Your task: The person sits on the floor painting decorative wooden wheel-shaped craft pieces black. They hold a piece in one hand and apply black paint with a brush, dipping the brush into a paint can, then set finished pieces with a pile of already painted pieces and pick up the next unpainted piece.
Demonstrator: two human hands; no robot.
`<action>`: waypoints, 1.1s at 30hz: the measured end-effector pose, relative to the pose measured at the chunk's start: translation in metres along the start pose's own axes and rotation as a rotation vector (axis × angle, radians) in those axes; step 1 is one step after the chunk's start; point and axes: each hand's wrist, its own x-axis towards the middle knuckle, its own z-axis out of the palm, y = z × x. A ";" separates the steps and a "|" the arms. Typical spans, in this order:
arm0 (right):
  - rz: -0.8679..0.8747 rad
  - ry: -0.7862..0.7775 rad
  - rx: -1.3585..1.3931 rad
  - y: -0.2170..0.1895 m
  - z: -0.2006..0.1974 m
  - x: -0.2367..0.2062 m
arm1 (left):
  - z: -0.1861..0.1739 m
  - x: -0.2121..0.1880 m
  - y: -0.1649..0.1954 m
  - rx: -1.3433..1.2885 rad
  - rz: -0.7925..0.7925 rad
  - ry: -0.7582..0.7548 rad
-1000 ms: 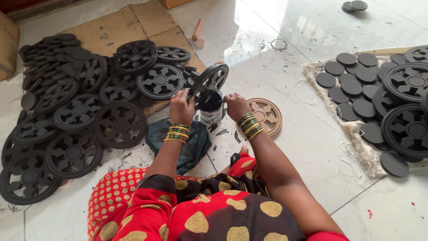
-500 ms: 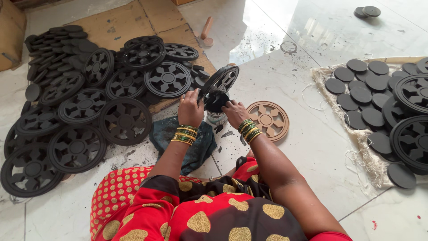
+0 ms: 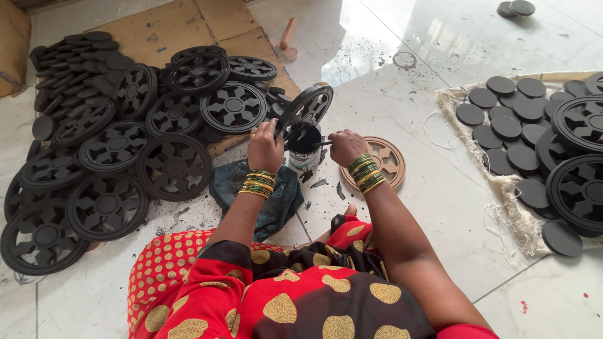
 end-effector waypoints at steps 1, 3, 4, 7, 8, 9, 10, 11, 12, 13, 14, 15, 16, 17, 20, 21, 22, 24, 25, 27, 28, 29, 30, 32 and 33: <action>0.010 -0.004 -0.060 -0.001 0.001 0.000 | 0.000 0.000 0.000 -0.003 -0.001 -0.001; 0.026 -0.014 -0.178 -0.002 0.003 0.001 | -0.001 -0.001 0.000 -0.004 -0.009 -0.008; 0.025 0.006 -0.183 -0.001 0.004 0.002 | -0.001 -0.002 0.001 -0.004 -0.013 -0.013; 0.059 0.037 -0.141 0.006 0.004 0.006 | -0.001 0.000 0.001 0.000 -0.030 -0.011; 0.092 0.023 -0.091 0.009 0.002 0.008 | -0.001 0.000 0.001 0.000 -0.035 -0.008; 0.126 0.009 -0.040 0.012 0.000 0.008 | 0.000 0.000 0.001 0.006 -0.031 -0.010; 0.118 0.064 0.000 0.015 -0.002 0.007 | 0.000 0.000 0.000 0.011 -0.027 -0.011; 0.110 0.118 0.039 0.018 -0.004 0.006 | 0.000 0.000 0.000 0.016 -0.025 -0.013; 0.100 0.171 0.078 0.021 -0.007 0.004 | 0.001 0.000 -0.001 0.015 -0.020 -0.012; 0.095 0.193 0.077 0.022 -0.010 0.002 | 0.001 0.000 -0.002 0.016 -0.014 -0.011; 0.089 0.214 0.076 0.023 -0.012 0.001 | 0.001 0.000 -0.003 0.017 -0.010 -0.010; 0.084 0.236 0.075 0.024 -0.015 0.000 | 0.002 0.000 -0.003 0.014 -0.008 -0.010; 0.079 0.250 0.082 0.024 -0.017 -0.001 | 0.002 -0.001 -0.004 0.011 -0.006 -0.011; 0.074 0.263 0.087 0.023 -0.019 -0.002 | 0.003 -0.001 -0.004 0.007 -0.004 -0.011; 0.078 0.275 0.082 0.020 -0.022 -0.002 | 0.003 -0.001 -0.005 0.019 -0.001 -0.007; 0.083 0.274 0.076 0.019 -0.022 -0.002 | 0.004 -0.001 -0.005 0.019 0.000 -0.007; 0.086 0.248 0.051 0.017 -0.021 -0.002 | 0.004 -0.001 -0.005 0.020 0.001 -0.007; 0.091 0.195 0.002 0.013 -0.019 -0.002 | 0.003 -0.001 -0.005 0.015 -0.005 -0.011; 0.090 0.185 0.041 0.012 -0.018 -0.002 | 0.003 -0.001 -0.005 0.008 -0.012 -0.015; 0.089 0.166 0.117 0.011 -0.017 -0.002 | 0.003 0.000 -0.005 0.008 -0.017 -0.013; 0.080 0.184 0.077 0.011 -0.017 -0.002 | 0.003 -0.001 -0.005 0.013 -0.015 -0.010; 0.071 0.201 0.036 0.011 -0.017 -0.002 | 0.003 -0.001 -0.004 0.018 -0.015 -0.005; 0.061 0.218 -0.005 0.011 -0.017 -0.002 | 0.003 -0.001 -0.004 0.016 -0.012 -0.005; 0.094 0.118 0.036 0.010 -0.017 -0.001 | 0.003 -0.001 -0.004 0.013 -0.004 -0.005; 0.112 0.069 0.058 0.010 -0.017 -0.001 | 0.002 -0.001 -0.004 0.015 -0.003 -0.004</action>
